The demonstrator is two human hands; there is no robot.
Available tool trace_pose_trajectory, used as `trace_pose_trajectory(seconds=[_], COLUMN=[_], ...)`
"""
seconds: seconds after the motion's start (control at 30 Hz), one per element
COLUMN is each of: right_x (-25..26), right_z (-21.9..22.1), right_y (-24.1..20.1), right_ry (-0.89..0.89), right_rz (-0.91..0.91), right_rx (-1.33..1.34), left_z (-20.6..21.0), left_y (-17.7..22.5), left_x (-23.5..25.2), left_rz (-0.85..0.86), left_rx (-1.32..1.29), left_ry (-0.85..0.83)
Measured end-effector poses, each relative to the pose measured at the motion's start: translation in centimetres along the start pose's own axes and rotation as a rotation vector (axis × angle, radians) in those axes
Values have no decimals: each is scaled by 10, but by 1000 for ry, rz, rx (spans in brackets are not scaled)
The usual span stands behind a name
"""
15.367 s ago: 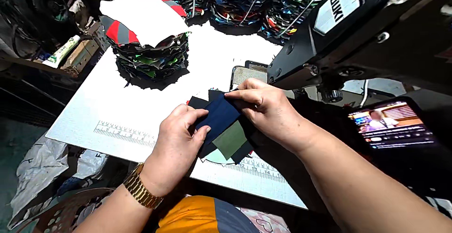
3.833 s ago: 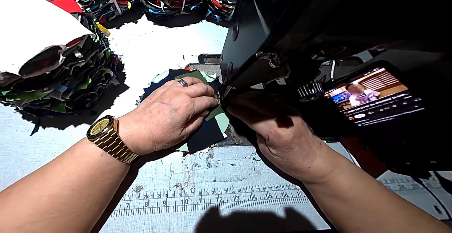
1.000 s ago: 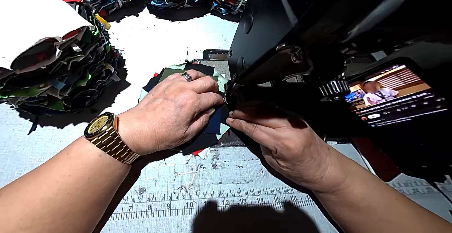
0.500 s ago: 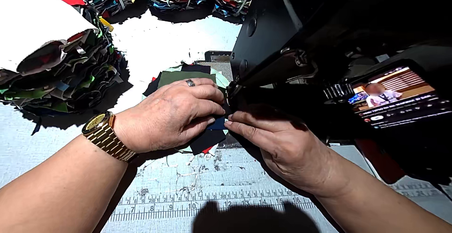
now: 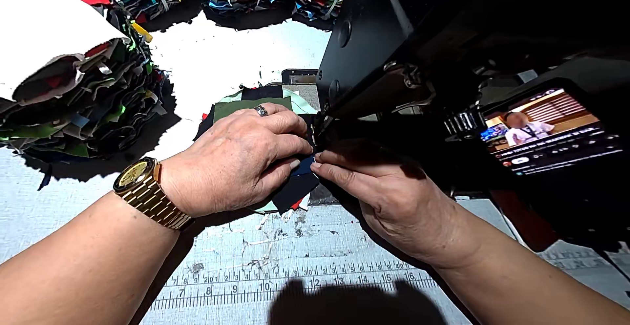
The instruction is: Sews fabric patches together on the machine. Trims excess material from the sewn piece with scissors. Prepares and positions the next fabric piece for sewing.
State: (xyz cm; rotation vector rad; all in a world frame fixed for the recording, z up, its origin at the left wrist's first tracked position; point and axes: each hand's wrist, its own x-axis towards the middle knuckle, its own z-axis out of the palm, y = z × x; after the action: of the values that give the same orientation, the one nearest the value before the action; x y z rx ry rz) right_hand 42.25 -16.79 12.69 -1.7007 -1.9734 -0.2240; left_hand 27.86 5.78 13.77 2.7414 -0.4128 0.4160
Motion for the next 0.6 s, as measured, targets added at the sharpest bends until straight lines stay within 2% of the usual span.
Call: trace_pose_trajectory(seconds=[0.4,0.6], right_x=[2,2], right_z=[-2,-4], right_y=[8,1], right_ry=[7,72], right_rz=[34,8], right_rx=[-75,-54], left_z=[4,9], left_y=[5,4], left_x=[2,3], left_rz=[-76,-118], left_rx=[76,161], left_ry=[24,51])
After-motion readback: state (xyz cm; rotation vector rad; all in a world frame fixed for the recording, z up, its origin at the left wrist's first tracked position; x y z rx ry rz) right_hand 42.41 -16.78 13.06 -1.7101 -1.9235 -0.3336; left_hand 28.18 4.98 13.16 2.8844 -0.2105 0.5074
